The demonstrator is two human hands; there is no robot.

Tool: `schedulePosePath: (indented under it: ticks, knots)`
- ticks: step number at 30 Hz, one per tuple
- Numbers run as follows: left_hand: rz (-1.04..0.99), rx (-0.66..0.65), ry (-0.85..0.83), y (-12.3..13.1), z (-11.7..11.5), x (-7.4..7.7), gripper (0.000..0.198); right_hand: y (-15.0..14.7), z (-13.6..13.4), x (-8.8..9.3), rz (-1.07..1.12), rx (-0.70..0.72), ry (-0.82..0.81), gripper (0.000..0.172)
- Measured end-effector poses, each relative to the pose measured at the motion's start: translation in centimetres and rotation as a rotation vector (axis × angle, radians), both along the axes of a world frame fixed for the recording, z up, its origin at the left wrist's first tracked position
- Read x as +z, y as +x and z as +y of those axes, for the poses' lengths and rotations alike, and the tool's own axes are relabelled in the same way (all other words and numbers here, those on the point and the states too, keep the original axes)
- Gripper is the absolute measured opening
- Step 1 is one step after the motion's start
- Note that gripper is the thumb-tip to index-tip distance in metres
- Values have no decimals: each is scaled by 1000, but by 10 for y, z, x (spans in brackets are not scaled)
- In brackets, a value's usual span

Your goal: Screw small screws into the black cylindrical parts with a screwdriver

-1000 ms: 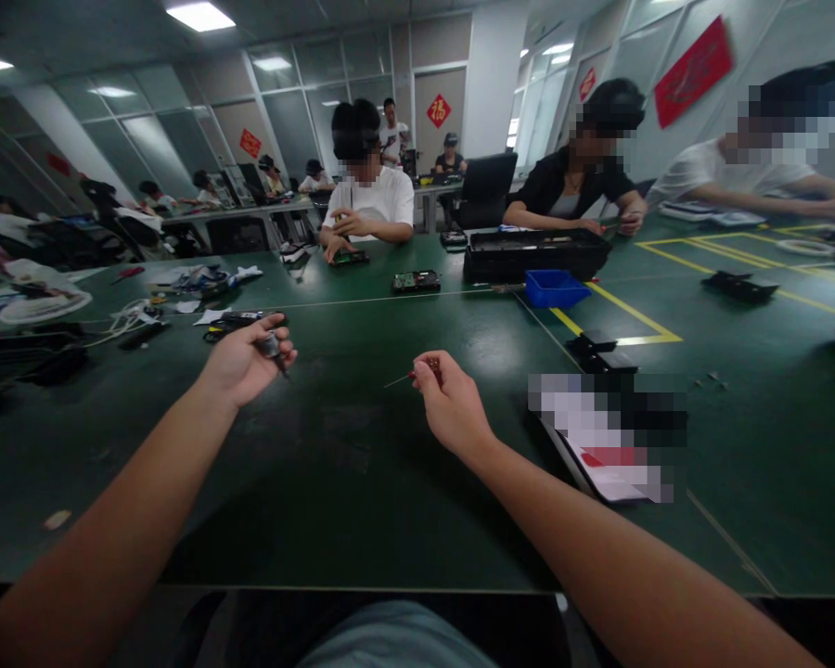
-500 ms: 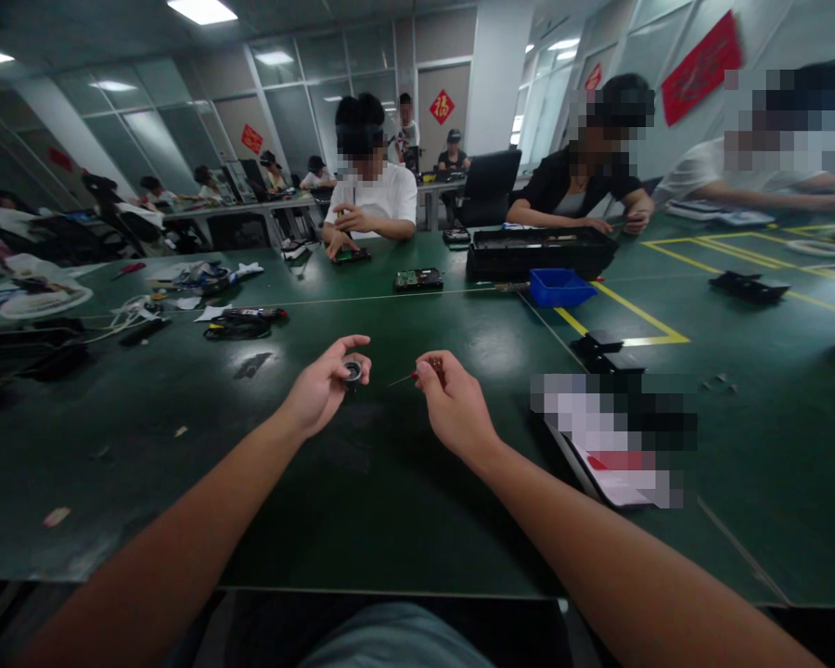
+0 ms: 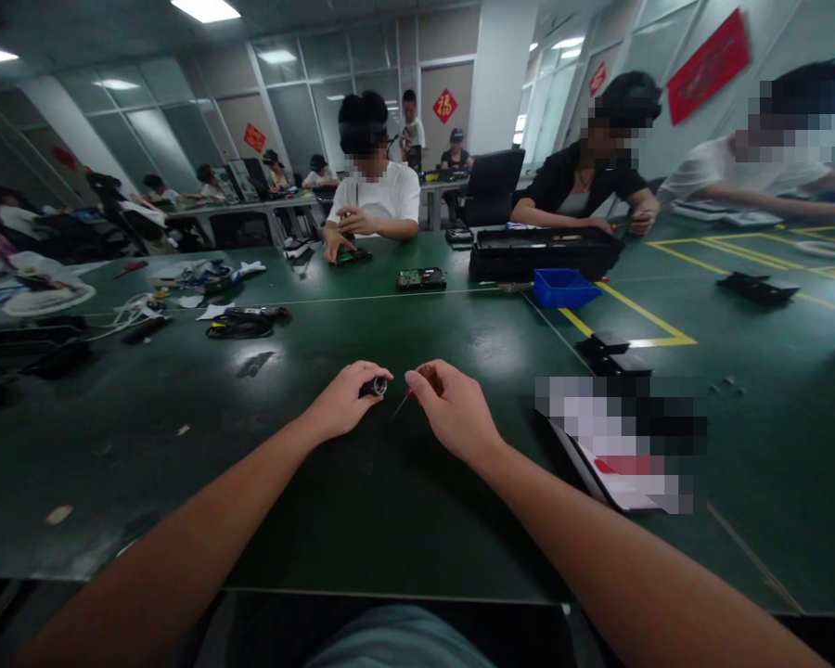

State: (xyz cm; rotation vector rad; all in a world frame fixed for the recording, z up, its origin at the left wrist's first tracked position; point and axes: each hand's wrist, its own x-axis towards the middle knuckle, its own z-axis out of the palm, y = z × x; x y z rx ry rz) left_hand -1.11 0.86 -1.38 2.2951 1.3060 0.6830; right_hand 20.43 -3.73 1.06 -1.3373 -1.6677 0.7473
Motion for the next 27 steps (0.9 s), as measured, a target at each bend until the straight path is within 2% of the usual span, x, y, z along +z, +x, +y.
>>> schedulePosePath:
  ticks: [4,8,18,23,27]
  knots:
    - [-57,79,3,1,0,1,43,1,1,0,187,-56,70,26]
    - [-90,89,-2,2,-1,3,34,2,3,-2,320,-75,105,27]
    - [-108,21,18,2,-3,7,36,3,5,-3,309,-20,31,23]
    - [-113,9,25,2,-2,5,36,3,9,-6,331,-81,25,23]
    - [-109,9,21,2,-2,6,35,2,8,-5,352,-59,27,24]
